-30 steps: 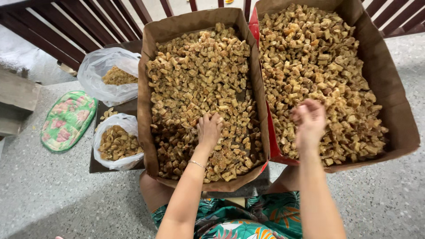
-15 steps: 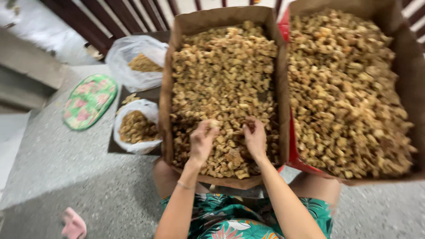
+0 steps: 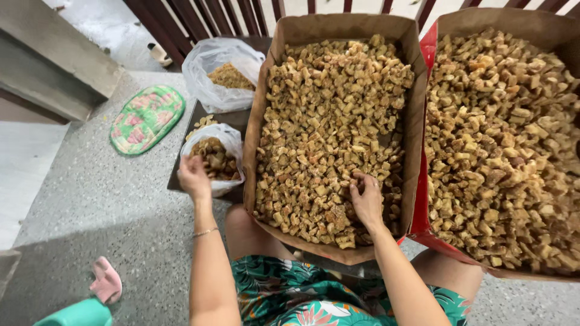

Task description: The person sits on the floor with two large cardboard boxes filled with dried fruit pieces. They repeatedly scoop handfuls of the pieces from the left box, sift them through their fingers, and drop them back into the same box. Occasionally, they transfer a small amount of the pieces into a plastic bag on the floor.

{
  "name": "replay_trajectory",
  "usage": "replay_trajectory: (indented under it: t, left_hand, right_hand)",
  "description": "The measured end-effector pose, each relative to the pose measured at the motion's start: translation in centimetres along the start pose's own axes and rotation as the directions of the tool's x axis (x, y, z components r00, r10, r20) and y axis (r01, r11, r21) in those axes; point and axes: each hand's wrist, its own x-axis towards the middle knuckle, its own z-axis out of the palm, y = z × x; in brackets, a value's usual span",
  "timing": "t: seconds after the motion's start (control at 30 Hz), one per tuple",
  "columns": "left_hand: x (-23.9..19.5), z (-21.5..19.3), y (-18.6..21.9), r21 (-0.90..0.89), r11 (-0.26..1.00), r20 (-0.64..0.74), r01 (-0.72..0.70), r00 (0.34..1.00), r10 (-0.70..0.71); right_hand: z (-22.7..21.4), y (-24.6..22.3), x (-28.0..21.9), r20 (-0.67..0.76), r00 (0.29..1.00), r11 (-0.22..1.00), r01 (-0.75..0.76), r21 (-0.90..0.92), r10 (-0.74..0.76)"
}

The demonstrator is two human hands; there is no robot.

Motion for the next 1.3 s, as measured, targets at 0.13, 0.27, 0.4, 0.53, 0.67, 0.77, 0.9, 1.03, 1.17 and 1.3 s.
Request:
replay_trajectory:
  t: [0.13, 0.27, 0.4, 0.53, 0.67, 0.77, 0.9, 1.03, 1.17, 1.3]
  left_hand:
    - [-2.5, 1.0, 5.0, -0.347, 0.934, 0.065, 0.081, 0.996, -0.062]
    - [-9.4, 4.4, 13.7, -0.347, 0.93, 0.618, 0.124, 0.776, 0.127]
    - [-17.1, 6.6, 23.5, -0.043, 0.974, 0.93, -0.221, 0.348, 0.12]
    - [-22.0, 5.1, 27.8, 0.046, 0.578, 0.999, -0.815, 0.042, -0.021]
    - [-22.8, 4.7, 25.0, 0.082, 0.541, 0.995, -0.837, 0.1, 0.004]
    - [-21.7, 4.1, 20.8, 0.194, 0.59, 0.977, -0.784, 0.207, -0.047]
    - [-20.9, 3.8, 16.8, 0.259, 0.644, 0.931, -0.72, 0.364, 0.032]
    - [-20.3, 4.4, 17.1, 0.246, 0.944, 0.899, -0.22, 0.415, -0.137]
    - [-18.1, 4.5, 20.7, -0.185, 0.98, 0.947, 0.078, 0.281, 0.156]
    - [-17.4, 3.9, 25.7, -0.166, 0.986, 0.977, 0.015, 0.137, 0.162]
  right_hand:
    - [1.1, 2.7, 0.3, -0.076, 0.995, 0.982, -0.053, 0.18, 0.067]
    - [2.4, 6.4, 1.9, -0.069, 0.954, 0.799, -0.203, 0.565, 0.292]
    - [1.9, 7.7, 2.0, 0.162, 0.839, 0.356, -0.385, 0.851, 0.519]
    - [1.1, 7.5, 1.9, 0.235, 0.807, 0.188, -0.389, 0.902, 0.542]
    - [1.1, 7.3, 2.0, 0.296, 0.783, 0.106, -0.416, 0.903, 0.547]
    - [1.1, 7.5, 2.1, 0.309, 0.782, 0.063, -0.405, 0.912, 0.542]
    - [0.9, 7.2, 2.0, 0.342, 0.777, -0.025, -0.388, 0.921, 0.529]
    - [0.5, 5.4, 2.1, 0.442, 0.738, -0.276, -0.346, 0.897, 0.51]
    - [0.7, 0.2, 1.2, 0.493, 0.767, -0.253, -0.423, 0.87, 0.412]
    - [-0.1, -2.8, -0.2, 0.579, 0.814, -0.373, -0.523, 0.766, 0.048]
